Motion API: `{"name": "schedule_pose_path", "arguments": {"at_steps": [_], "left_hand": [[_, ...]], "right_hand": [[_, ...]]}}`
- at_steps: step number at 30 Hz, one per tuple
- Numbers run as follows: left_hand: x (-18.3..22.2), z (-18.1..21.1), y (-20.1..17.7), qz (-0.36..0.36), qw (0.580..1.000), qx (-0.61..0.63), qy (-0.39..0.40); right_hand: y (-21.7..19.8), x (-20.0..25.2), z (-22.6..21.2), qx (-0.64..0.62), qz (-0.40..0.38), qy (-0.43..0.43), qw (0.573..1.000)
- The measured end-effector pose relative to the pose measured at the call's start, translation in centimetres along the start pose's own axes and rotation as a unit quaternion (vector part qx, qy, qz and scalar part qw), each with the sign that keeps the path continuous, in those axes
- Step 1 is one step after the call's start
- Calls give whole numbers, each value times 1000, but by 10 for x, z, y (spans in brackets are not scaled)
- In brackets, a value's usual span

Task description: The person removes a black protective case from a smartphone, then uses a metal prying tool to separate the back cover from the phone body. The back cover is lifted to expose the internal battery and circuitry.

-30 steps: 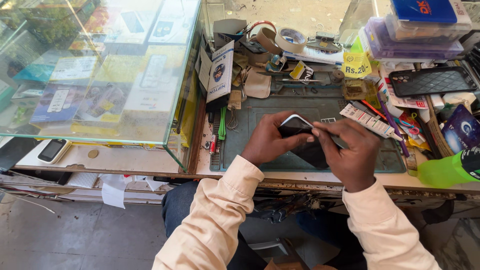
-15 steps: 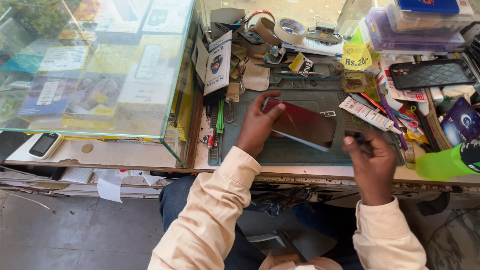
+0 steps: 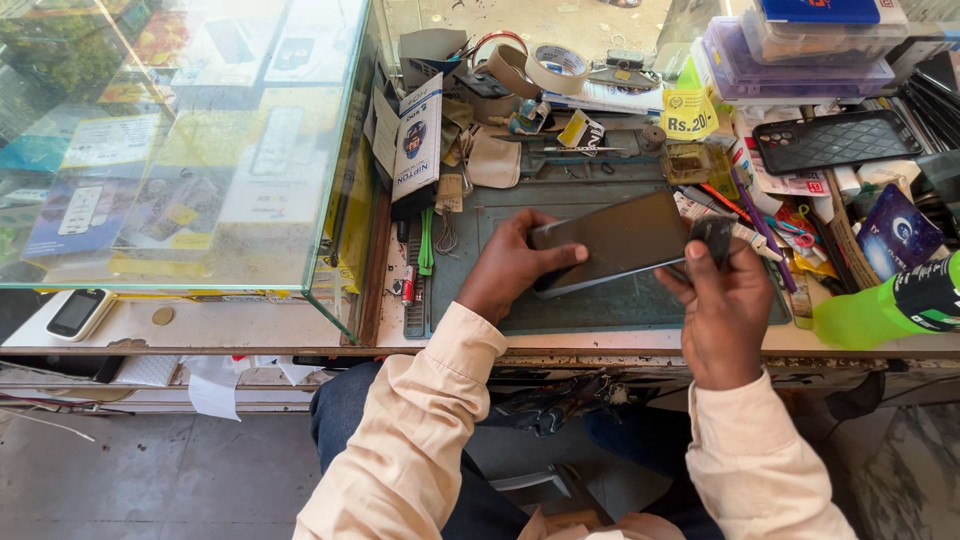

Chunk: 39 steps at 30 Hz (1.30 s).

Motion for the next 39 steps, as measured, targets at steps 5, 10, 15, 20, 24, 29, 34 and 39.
{"name": "schedule_pose_path", "arguments": {"at_steps": [5, 10, 15, 20, 24, 29, 34, 39], "left_hand": [[8, 8, 12, -89, 992, -12, 89], [7, 10, 18, -108, 977, 87, 162], [9, 7, 8, -39, 973, 154, 170], [10, 6, 7, -20, 957, 223, 182], [10, 12, 10, -26, 965, 217, 147], [5, 10, -9, 30, 977, 109, 181], [-2, 1, -8, 7, 986, -5, 166], [7, 9, -5, 58, 988, -66, 128]], "right_hand": [[25, -13, -19, -9, -75, -44, 996], [54, -19, -29, -9, -174, -53, 983], [44, -19, -21, 99, -202, -91, 970], [9, -5, 21, 92, -234, -48, 967], [-18, -5, 53, 152, -152, -19, 976], [-37, -7, 35, 268, -180, -102, 941], [-19, 2, -1, 378, -188, -140, 896], [-7, 3, -10, 271, -173, -144, 936]]}}
Point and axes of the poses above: each hand's wrist, its own x-axis away from the middle knuckle, its own y-axis out of the palm, z = x × y, the point moved 1 cm from there along -x, towards the middle knuckle, and after that the axes turned 2 degrees about -y, right-handed, at the moved point
